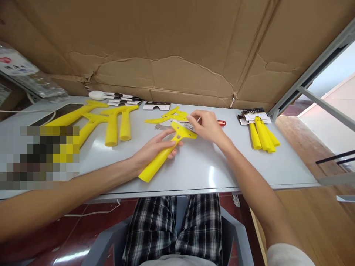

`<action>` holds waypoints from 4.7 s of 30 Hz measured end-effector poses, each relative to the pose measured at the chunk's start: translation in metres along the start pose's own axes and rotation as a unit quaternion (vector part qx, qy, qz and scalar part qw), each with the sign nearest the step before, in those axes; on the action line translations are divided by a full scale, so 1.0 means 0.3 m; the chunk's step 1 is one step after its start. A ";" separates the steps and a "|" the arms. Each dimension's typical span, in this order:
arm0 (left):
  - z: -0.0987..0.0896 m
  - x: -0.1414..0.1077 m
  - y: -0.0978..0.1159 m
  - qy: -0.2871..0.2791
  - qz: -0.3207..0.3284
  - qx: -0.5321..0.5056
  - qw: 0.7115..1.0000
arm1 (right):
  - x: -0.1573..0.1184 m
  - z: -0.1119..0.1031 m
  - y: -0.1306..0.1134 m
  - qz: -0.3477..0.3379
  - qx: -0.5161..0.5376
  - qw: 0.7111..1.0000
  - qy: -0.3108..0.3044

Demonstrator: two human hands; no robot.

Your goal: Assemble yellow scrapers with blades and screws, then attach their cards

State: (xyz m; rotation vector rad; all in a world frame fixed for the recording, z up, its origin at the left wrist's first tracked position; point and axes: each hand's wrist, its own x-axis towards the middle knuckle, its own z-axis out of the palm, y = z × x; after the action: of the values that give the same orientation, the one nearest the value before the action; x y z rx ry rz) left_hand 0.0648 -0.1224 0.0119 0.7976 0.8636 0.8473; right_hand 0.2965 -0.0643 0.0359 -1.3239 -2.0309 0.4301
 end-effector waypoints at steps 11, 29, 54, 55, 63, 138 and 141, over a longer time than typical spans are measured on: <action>0.013 0.009 0.005 0.084 0.038 -0.034 0.995 | 0.030 -0.144 0.283 0.083 -0.273 0.951 -0.121; 0.024 -0.003 0.007 0.102 0.038 -0.025 0.994 | 0.052 -0.269 0.236 -0.064 0.255 0.928 0.264; 0.026 -0.005 0.002 0.097 0.042 -0.013 0.994 | 0.017 -0.230 0.119 -0.037 0.242 0.950 0.191; 0.026 -0.005 0.001 0.096 0.043 -0.011 0.994 | 0.015 -0.232 0.118 -0.036 0.236 0.952 0.192; 0.018 -0.004 -0.011 0.089 0.060 -0.002 0.994 | 0.015 -0.262 -0.031 -0.074 0.171 0.956 0.225; 0.004 0.011 -0.012 0.102 0.036 -0.066 0.992 | 0.136 -0.411 -0.308 -0.225 -0.063 0.972 0.021; 0.003 0.009 -0.014 0.096 0.039 -0.069 0.992 | 0.137 -0.404 -0.317 -0.197 -0.081 0.976 0.041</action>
State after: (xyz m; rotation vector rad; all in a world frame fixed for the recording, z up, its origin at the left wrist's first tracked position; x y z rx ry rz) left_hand 0.0678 -0.1221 0.0078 0.6383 0.9370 1.0550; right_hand 0.3041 -0.0783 0.1945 -0.9719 -2.2250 0.0293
